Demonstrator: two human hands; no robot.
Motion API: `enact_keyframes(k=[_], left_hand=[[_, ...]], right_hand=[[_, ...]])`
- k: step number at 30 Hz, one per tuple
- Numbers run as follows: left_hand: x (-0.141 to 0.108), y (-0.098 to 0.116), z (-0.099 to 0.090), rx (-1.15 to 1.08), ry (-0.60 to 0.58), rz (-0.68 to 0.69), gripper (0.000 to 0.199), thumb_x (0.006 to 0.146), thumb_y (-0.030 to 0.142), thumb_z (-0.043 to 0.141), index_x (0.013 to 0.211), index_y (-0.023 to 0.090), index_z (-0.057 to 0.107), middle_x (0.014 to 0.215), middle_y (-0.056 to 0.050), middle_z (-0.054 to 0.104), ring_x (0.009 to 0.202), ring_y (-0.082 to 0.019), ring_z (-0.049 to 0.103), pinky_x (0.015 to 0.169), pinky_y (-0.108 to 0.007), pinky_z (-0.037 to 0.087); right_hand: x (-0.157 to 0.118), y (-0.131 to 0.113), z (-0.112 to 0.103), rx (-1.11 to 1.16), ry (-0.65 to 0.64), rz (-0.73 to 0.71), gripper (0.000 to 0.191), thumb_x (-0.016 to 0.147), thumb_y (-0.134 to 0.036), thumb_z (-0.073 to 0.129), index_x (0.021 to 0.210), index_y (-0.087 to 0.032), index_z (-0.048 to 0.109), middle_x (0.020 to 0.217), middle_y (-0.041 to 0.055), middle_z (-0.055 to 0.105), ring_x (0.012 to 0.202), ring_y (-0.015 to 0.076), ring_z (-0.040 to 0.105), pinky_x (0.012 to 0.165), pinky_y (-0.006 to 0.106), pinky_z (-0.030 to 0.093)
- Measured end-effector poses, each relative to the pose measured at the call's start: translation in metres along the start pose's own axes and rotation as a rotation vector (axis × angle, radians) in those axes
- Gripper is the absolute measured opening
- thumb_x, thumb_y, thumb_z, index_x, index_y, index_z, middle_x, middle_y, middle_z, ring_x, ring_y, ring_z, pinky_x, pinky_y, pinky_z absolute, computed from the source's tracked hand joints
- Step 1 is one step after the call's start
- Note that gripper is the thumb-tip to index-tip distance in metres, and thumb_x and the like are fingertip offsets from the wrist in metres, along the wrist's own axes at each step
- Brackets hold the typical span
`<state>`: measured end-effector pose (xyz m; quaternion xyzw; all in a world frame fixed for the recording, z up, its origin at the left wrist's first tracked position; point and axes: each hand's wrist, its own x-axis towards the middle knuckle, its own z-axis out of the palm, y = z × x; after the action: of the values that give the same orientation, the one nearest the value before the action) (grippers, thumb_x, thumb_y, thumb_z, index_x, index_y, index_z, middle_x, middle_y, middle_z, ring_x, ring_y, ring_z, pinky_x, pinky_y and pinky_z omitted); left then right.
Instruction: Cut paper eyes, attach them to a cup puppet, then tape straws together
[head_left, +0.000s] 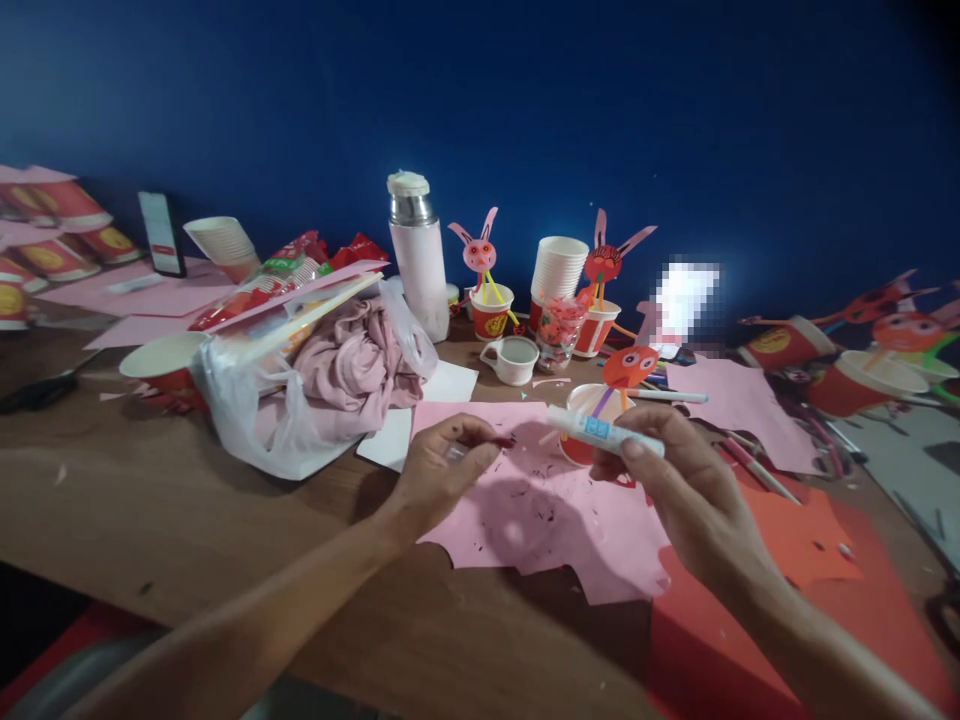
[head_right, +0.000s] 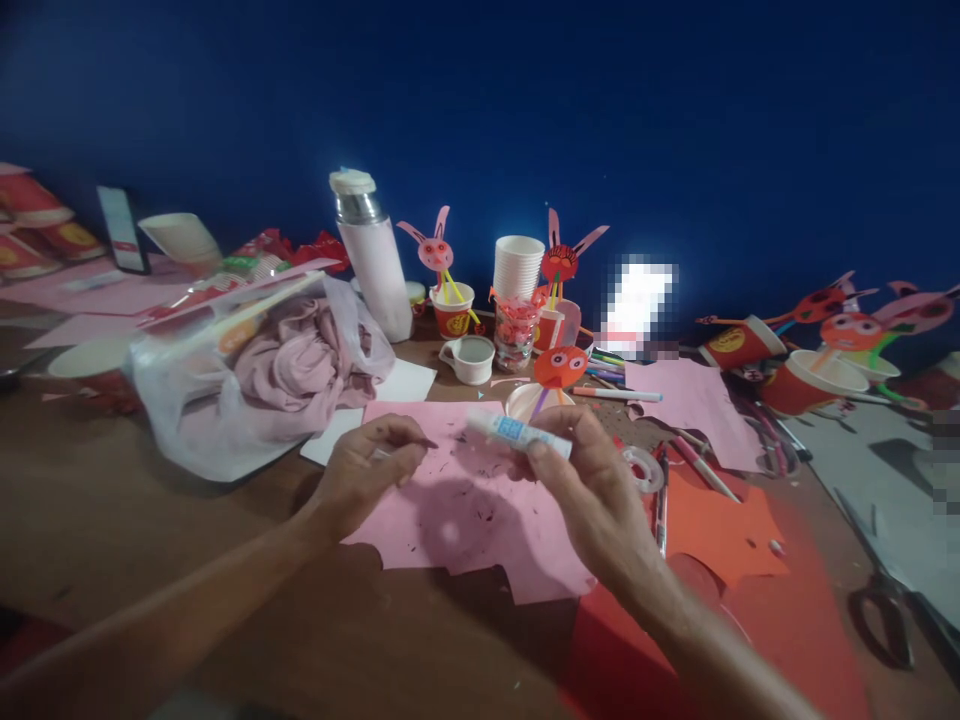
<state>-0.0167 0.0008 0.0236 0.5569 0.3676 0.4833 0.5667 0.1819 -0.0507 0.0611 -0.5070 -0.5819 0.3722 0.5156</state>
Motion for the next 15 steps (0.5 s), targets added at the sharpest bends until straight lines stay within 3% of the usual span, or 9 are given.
enact_keyframes(k=[3,6,9,15], left_hand=[[0.006,0.001,-0.001,-0.384,0.081,-0.261,0.009,0.068,0.017,0.063,0.071,0.016,0.055,0.058,0.005,0.052,0.045,-0.005,0.045,0.044,-0.016,0.036],[0.008,0.01,-0.001,-0.675,0.156,-0.423,0.007,0.071,0.012,0.058,0.075,0.017,0.054,0.071,0.001,0.059,0.063,-0.009,0.058,0.055,-0.021,0.045],[0.003,0.024,0.006,-0.818,0.2,-0.469,0.008,0.078,0.013,0.049,0.073,0.017,0.054,0.077,-0.002,0.062,0.073,-0.014,0.061,0.059,-0.025,0.048],[-0.007,0.038,0.03,-0.913,0.21,-0.497,0.019,0.083,0.015,0.042,0.069,0.016,0.054,0.069,-0.002,0.062,0.067,-0.013,0.061,0.064,-0.028,0.047]], right_hand=[[-0.004,0.002,0.008,0.071,-0.075,0.089,0.014,0.076,-0.029,0.055,0.08,-0.02,0.046,0.073,0.0028,0.063,0.068,0.0155,0.061,0.061,0.029,0.049],[-0.01,0.007,0.019,0.117,-0.168,0.166,0.014,0.076,-0.028,0.054,0.08,-0.02,0.044,0.071,0.0017,0.061,0.067,0.0152,0.06,0.06,0.028,0.048],[-0.015,0.011,0.027,0.103,-0.212,0.175,0.012,0.077,-0.027,0.053,0.08,-0.019,0.044,0.073,0.0016,0.06,0.068,0.015,0.058,0.059,0.028,0.046],[-0.022,0.008,0.024,0.094,-0.206,0.132,0.011,0.078,-0.028,0.052,0.08,-0.019,0.044,0.073,0.0005,0.057,0.068,0.0145,0.056,0.057,0.026,0.044]])
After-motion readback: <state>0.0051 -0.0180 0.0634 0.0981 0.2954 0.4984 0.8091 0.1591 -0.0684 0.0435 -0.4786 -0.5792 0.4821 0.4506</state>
